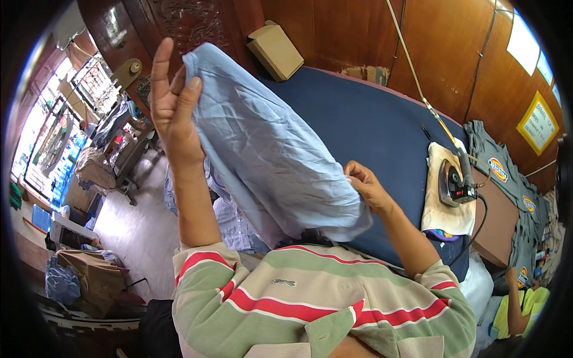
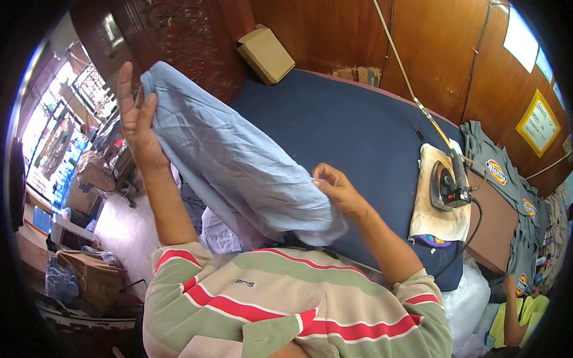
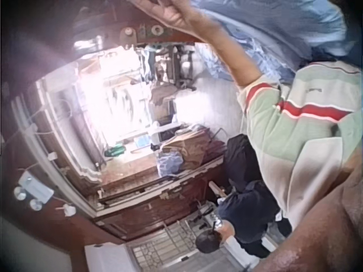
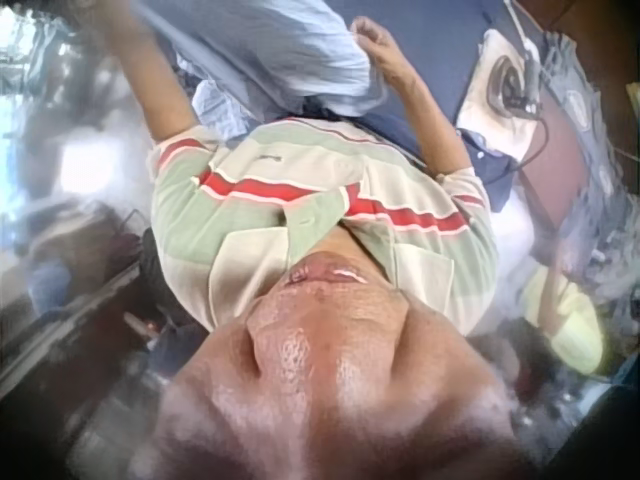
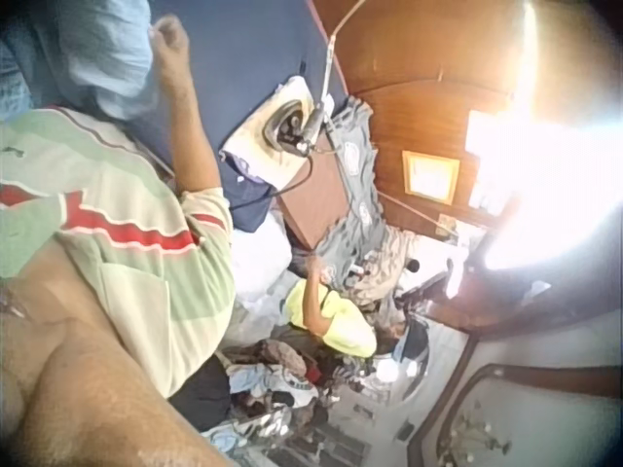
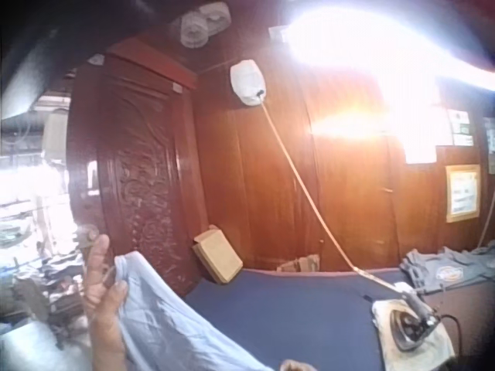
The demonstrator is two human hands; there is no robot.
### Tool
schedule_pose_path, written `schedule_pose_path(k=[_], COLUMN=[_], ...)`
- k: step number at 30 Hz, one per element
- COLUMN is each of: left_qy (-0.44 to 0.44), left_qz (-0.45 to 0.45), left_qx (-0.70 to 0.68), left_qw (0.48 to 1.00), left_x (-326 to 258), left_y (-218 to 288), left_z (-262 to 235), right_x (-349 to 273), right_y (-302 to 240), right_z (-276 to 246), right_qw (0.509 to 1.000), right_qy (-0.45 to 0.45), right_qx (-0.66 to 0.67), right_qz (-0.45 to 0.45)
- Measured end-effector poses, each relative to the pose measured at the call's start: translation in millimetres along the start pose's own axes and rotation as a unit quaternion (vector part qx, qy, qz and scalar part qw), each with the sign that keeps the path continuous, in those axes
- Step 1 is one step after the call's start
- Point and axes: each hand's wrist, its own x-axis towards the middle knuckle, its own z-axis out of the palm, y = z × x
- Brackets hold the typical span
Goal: The person irons a blue button-down shirt on a workstation using a steam iron, spreading the fabric flat and pressing the sleeves, back, and front panels.
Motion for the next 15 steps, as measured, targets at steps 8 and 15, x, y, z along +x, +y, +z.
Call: schedule_pose_path(k=[8,15], left_qy=[0.116,0.211], left_qz=[0.047,0.073], left_qx=[0.191,0.290], left_qw=[0.973,0.931], left_x=[-29.9,-56.0], left_y=[-21.9,-32.3], left_z=[-44.2,-52.5], right_x=[12.5,20.3], right_y=[-86.5,-157.8], right_z=[-45.7,-36.9], right_qw=[0.986,0.988], right_qy=[-0.036,0.057], right_qx=[-0.163,-0.141], right_qz=[0.006,0.005])
